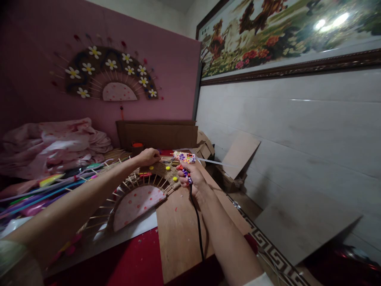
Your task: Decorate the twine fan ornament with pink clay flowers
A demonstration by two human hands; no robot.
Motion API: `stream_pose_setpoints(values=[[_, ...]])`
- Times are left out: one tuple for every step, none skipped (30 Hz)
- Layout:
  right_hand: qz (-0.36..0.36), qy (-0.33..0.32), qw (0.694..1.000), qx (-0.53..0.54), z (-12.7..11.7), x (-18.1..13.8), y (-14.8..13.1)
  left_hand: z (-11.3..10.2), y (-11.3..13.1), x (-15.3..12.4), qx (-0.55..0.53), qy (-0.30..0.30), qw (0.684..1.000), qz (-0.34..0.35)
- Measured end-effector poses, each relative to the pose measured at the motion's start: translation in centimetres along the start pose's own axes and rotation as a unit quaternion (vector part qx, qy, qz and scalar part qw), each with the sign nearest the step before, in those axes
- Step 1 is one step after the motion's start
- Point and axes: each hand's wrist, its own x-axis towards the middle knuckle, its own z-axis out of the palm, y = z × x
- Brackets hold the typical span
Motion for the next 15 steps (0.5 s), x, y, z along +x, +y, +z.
stream_pose_setpoints(values=[[-0.001,0.0,1.0,-0.001,0.01,0.01,0.0,0.05,0.06,-0.02,0.002,0.003,1.0,-0.002],[-0.002,0.001,1.0,-0.003,0.02,0.01,0.0,0.07,0.14,-0.04,0.004,0.005,1.0,-0.004],[-0.001,0.004,1.0,-0.005,0.03,0.01,0.0,0.06,0.23,-0.06,0.006,0.007,1.0,-0.006],[0.0,0.007,1.0,-0.007,0.05,0.01,0.0,0.03,0.32,-0.09,0.007,0.007,1.0,-0.007],[0.001,0.009,1.0,-0.007,0.06,0.0,0.0,-0.01,0.4,-0.12,0.008,0.007,1.0,-0.008],[0.002,0.01,1.0,-0.008,0.07,-0.02,-0.01,-0.06,0.47,-0.16,0.009,0.005,1.0,-0.008],[0.002,0.011,1.0,-0.008,0.08,-0.04,-0.01,-0.11,0.52,-0.2,0.009,0.004,1.0,-0.008],[0.002,0.011,1.0,-0.007,0.09,-0.07,-0.02,-0.15,0.56,-0.24,0.01,0.002,1.0,-0.008],[0.002,0.009,1.0,-0.005,0.11,-0.1,-0.03,-0.17,0.58,-0.28,0.01,0.001,1.0,-0.007],[0.001,0.008,1.0,-0.003,0.12,-0.14,-0.04,-0.18,0.59,-0.32,0.01,0.001,1.0,-0.006],[0.0,0.008,1.0,-0.002,0.15,-0.18,-0.05,-0.17,0.59,-0.36,0.01,0.001,1.0,-0.005],[0.0,0.007,1.0,0.0,0.17,-0.21,-0.06,-0.17,0.57,-0.4,0.01,0.001,1.0,-0.003],[0.001,0.007,1.0,0.001,0.2,-0.23,-0.07,-0.16,0.55,-0.42,0.01,0.001,1.0,-0.001],[0.0,0.007,1.0,0.002,0.22,-0.24,-0.08,-0.15,0.52,-0.44,0.01,0.001,1.0,0.0],[0.0,0.007,1.0,0.003,0.23,-0.24,-0.08,-0.15,0.5,-0.45,0.009,0.0,1.0,0.001]])
